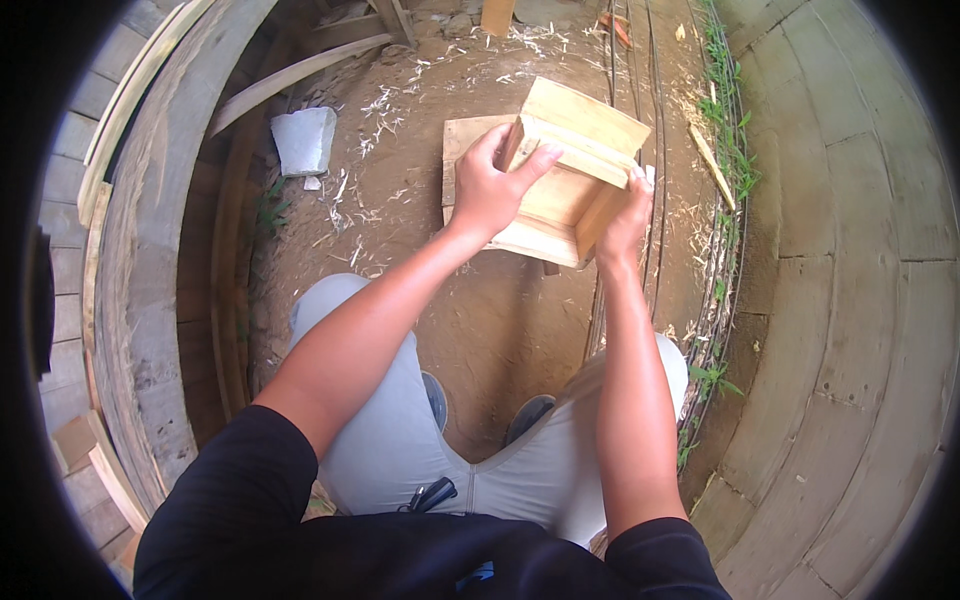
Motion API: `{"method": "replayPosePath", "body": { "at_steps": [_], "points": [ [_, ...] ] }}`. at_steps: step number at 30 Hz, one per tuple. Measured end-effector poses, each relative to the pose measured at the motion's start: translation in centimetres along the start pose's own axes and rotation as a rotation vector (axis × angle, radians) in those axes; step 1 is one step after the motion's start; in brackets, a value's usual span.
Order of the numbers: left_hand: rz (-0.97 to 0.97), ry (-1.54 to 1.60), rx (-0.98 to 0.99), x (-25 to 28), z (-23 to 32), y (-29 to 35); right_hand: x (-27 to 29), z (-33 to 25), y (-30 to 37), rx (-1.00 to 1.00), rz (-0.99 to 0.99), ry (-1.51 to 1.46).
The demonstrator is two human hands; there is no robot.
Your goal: The person assembles a small wooden box by fitting pre-cut wooden pieces together. They use a hammer to tap the joints and a knife to trim excess wood from the edges.
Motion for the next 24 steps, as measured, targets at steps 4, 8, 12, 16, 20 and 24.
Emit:
{"method": "replayPosePath", "body": {
  "at_steps": [4,8,12,16,20,24],
  "points": [
    [0.004,0.122,0.02,0.0,-0.6,-0.3,-2.9,-2.3,1.6,0.035,-0.042,0.03],
    [0.013,0.191,-0.034,-0.1,-0.4,-0.4,-2.2,-2.1,1.2,0.069,-0.056,0.001],
    [0.027,0.187,-0.092,0.1,-0.9,-0.5,-2.0,-1.5,0.8,0.145,-0.086,-0.058],
    [0.013,0.17,-0.148,0.4,-0.5,-0.5,-1.4,-1.9,0.7,0.264,-0.097,0.05],
    [0.033,0.114,-0.248,1.1,-0.3,-0.4,-1.9,-2.7,1.3,0.382,-0.075,0.024],
    [0.066,0.11,-0.33,0.9,-0.4,-0.3,-1.6,-2.9,1.4,0.474,-0.079,0.045]
  ]
}}
Point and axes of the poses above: each hand's wrist, its own y-axis away from the middle knuckle, its own x-axis out of the back of the hand, z = x × y, the point moved 3 cm from there along -y, towards the middle knuckle, and after that the axes turned 14 degrees about -y, right-handed, at the moved point
